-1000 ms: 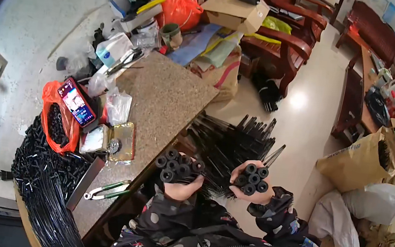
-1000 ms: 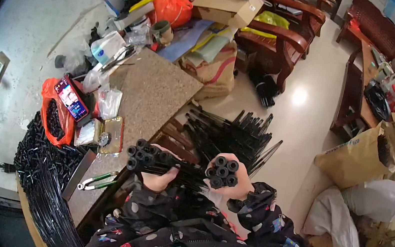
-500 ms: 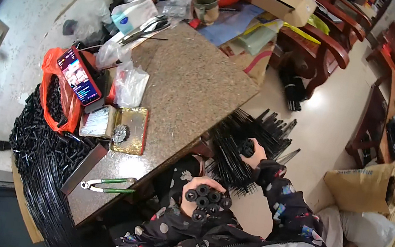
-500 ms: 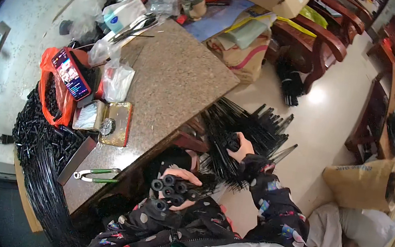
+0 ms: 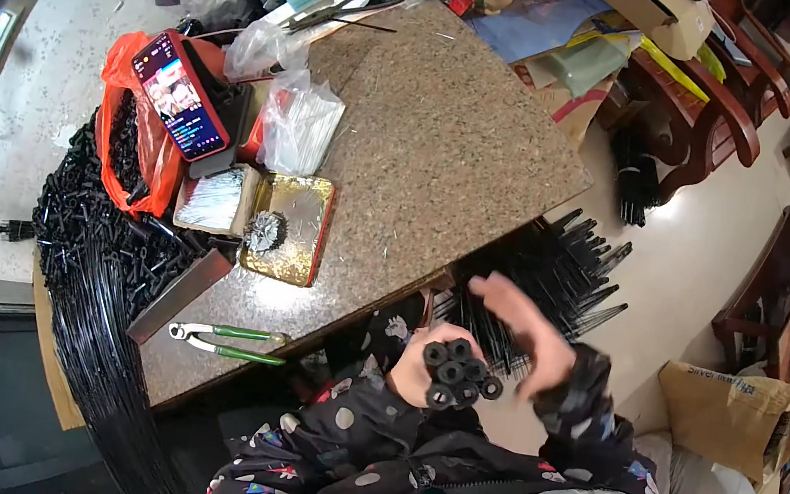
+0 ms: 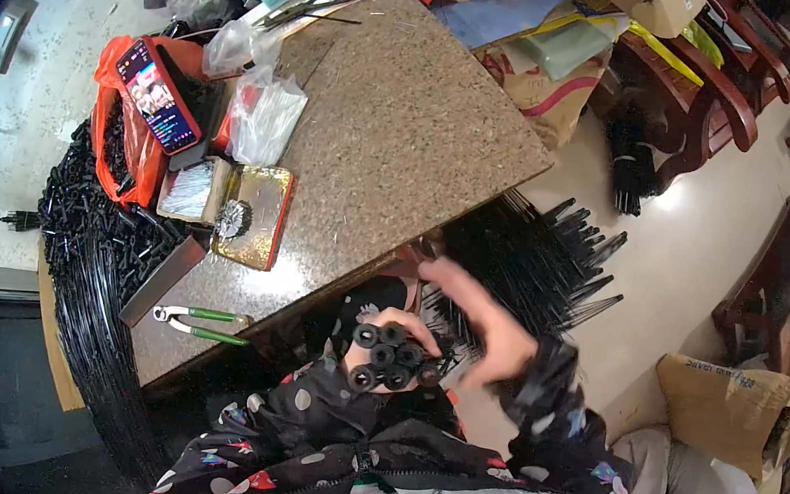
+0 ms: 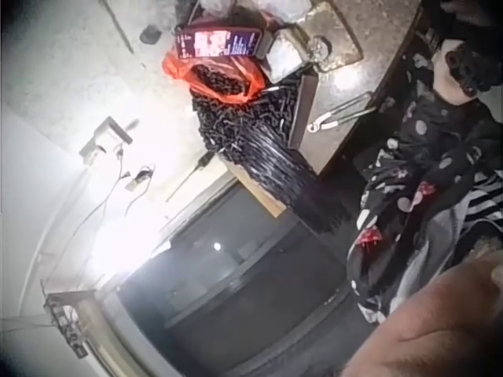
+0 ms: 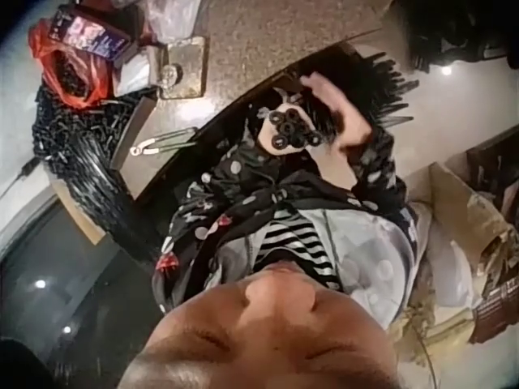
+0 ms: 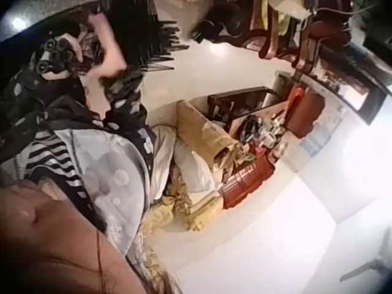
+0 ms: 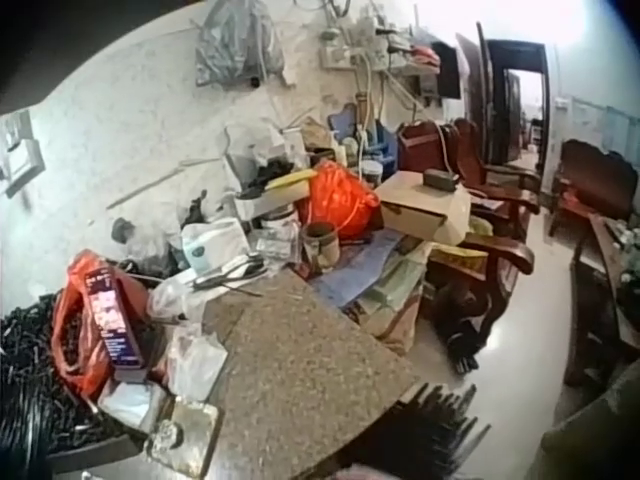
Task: Assembling wire bundles by inserting individual wires into black protective tubing and using pliers to secure components.
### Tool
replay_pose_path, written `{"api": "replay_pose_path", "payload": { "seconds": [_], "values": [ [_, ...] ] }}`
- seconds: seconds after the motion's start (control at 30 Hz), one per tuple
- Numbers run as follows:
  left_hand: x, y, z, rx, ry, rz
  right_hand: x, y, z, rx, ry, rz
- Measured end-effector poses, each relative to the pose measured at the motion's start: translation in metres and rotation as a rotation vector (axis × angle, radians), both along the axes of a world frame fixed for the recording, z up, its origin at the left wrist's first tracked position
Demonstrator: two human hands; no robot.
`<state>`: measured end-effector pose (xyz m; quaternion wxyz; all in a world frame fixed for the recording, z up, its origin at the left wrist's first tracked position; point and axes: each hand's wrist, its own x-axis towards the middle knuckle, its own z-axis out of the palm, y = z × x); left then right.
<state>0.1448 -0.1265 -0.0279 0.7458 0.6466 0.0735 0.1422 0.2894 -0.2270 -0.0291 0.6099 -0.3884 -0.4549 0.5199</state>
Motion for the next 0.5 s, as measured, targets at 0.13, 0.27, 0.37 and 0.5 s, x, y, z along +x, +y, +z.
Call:
{"api": "replay_pose_path", "payload": {
  "seconds": [0.13,0.27,0.37,0.5],
  "values": [
    [0.010,-0.012,0.005,-0.252,0.064,-0.260,-0.034,-0.005,0.028,0.154,-0.436,-0.242],
    [0.013,-0.008,0.008,-0.052,0.106,-0.348,-0.043,-0.015,0.026,0.063,-0.553,-0.394],
    [0.016,-0.016,0.009,0.275,0.048,-0.255,-0.047,-0.025,0.010,0.062,-0.513,-0.594],
    [0.013,-0.013,-0.018,0.331,0.126,-0.252,-0.042,-0.036,0.017,0.024,-0.249,-0.654]
  ]
}}
